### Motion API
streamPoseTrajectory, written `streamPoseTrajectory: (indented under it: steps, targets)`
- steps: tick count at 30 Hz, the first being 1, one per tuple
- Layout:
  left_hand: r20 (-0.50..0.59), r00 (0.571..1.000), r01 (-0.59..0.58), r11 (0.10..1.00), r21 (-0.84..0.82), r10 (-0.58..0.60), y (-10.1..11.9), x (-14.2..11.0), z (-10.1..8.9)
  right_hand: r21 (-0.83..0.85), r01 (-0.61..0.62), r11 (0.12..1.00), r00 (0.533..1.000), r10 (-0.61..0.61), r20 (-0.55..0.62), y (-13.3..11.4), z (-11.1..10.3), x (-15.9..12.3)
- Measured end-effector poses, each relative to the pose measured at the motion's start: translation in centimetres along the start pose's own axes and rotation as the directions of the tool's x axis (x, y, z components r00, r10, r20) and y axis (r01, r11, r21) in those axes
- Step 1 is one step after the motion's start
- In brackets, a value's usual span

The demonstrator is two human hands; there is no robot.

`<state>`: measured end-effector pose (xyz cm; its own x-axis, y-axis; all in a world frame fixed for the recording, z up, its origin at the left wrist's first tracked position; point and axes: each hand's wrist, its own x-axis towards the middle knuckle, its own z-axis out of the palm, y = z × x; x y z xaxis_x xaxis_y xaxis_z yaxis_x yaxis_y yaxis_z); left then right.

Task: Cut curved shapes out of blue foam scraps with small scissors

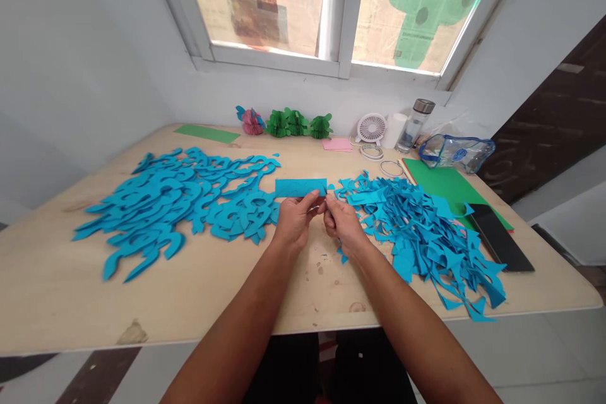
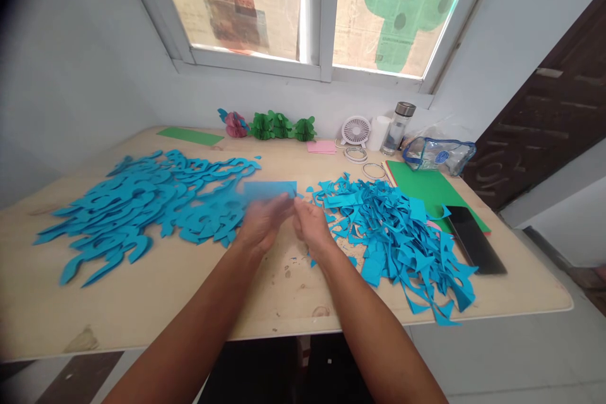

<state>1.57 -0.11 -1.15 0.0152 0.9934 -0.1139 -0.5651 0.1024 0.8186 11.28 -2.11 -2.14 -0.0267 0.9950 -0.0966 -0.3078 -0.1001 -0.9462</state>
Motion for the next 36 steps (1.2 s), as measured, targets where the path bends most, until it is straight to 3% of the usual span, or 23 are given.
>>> streamPoseTrajectory:
  steps: [17,25,36]
  targets:
    - [0.005,1.0,-0.009,1.0,-0.008,0.009,-0.4,0.2,-0.2,-0.006,0.005,1.0,0.998,-0.005,-0.057,-0.1,0.3,0.0]
    - [0.041,0.999,0.016,0.989,0.145,-0.022,0.1,0.3,-0.6,-0.01,-0.026,1.0,0.999,0.025,-0.044,-0.5,0.0,-0.1]
    - [0.064,0.998,0.013,0.987,0.161,-0.024,0.7,0.1,-0.6,-0.053,-0.02,0.998,0.999,0.018,-0.036,-0.5,0.0,0.0]
